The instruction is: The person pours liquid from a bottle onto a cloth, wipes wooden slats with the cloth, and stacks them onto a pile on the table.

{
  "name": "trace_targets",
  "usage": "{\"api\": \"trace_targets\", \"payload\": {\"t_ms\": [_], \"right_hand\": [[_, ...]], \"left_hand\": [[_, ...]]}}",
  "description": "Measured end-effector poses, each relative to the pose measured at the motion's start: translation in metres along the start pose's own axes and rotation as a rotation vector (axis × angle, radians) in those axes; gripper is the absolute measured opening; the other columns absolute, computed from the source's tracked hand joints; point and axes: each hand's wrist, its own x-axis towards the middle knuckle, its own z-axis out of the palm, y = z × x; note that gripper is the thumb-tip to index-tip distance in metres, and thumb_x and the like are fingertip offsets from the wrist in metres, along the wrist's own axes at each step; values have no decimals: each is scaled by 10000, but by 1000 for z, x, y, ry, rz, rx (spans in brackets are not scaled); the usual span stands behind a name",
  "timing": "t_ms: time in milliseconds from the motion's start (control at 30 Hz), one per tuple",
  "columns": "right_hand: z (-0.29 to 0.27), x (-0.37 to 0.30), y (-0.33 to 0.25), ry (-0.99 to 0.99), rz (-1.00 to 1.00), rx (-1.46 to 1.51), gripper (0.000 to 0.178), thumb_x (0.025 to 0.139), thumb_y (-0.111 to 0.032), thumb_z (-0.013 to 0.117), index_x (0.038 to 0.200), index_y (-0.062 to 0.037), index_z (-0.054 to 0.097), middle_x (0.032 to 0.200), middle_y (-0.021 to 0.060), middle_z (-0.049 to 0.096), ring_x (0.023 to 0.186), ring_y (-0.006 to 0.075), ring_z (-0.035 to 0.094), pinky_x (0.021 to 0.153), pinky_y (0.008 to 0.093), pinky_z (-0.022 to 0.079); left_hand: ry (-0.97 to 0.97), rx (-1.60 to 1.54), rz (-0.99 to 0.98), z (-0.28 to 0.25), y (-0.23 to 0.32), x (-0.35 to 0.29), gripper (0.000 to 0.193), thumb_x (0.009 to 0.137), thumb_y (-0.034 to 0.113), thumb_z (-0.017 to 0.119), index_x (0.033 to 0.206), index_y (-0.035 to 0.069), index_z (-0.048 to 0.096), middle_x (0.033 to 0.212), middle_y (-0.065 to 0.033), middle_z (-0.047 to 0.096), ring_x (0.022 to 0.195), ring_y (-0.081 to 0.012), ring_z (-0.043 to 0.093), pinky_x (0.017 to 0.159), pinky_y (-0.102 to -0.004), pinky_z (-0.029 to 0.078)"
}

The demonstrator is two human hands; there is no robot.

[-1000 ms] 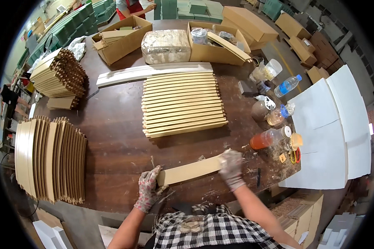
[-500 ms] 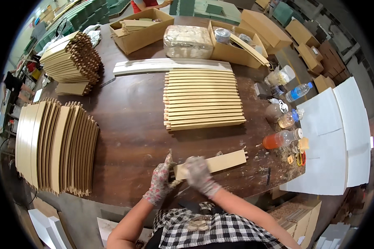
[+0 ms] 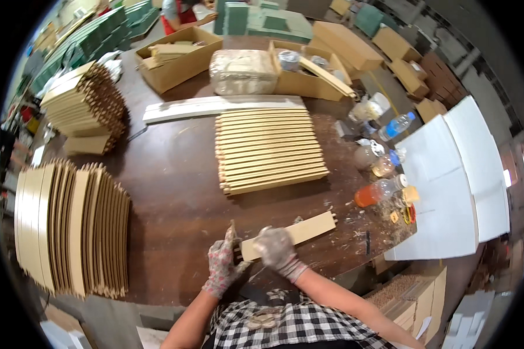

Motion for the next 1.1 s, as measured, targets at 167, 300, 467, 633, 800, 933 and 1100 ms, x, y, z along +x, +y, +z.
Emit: {"api": "trace_targets", "payload": {"t_ms": [167, 300, 467, 633, 800, 933, 1100], "right_hand": [[-86, -27, 107, 136, 253, -476, 150, 811, -170, 557, 855, -96, 681, 899, 89, 610, 870, 277, 548, 791, 414, 416], [-118, -42, 148, 241, 682, -356, 132, 841, -167, 586, 906, -68, 645, 889, 139, 580, 943, 347, 513, 833, 433, 407], [-98, -12, 62, 285, 394, -174, 183, 754, -111, 581, 924, -119, 648, 940, 92, 600, 918, 283, 544, 828, 435, 427], [-59, -27, 70, 256, 212, -224, 115, 729, -175, 605, 822, -131, 656, 869, 39, 591, 874, 255, 566, 735, 430, 469], [-112, -75, 168, 293, 528, -242, 139, 807, -135, 583, 924, -68, 617, 931, 130, 582, 903, 321, 531, 834, 450, 419], [-130, -61, 142, 415, 474, -81, 162, 796, -78, 609, 956, -76, 637, 987, 124, 588, 935, 306, 553, 870, 408, 428], [-141, -45, 107, 355, 359, 140, 176, 791, -137, 604, 949, -83, 659, 1004, 106, 586, 979, 285, 532, 853, 429, 440]], "left_hand": [[16, 11, 81, 4, 0, -2, 980, 607, 348, 819, 1412, -1, 381, 979, -132, 613, 874, -319, 568, 799, -452, 448], [-40, 99, 76, 8, -3, -4, 964, 623, 397, 808, 1413, 33, 393, 1047, -125, 595, 957, -316, 539, 867, -469, 406], [-152, 224, 123, -9, 42, 17, 953, 656, 485, 780, 1380, 6, 387, 1233, -169, 516, 1115, -361, 476, 969, -507, 347], [-313, 338, 171, 37, 48, 31, 794, 708, 382, 747, 1365, 67, 431, 1199, -139, 505, 1113, -338, 470, 954, -475, 361], [-295, 414, 187, 37, 53, 33, 807, 693, 380, 750, 1375, 92, 429, 1184, -123, 501, 1088, -328, 473, 935, -486, 360], [-439, 485, 87, 23, 72, 47, 776, 706, 332, 752, 1378, 109, 433, 1185, -121, 508, 1087, -329, 483, 907, -460, 394], [-729, -207, -373, 9, 102, 62, 512, 927, 331, 591, 1343, 66, 456, 1178, -189, 559, 1135, -333, 533, 939, -441, 448]]}}
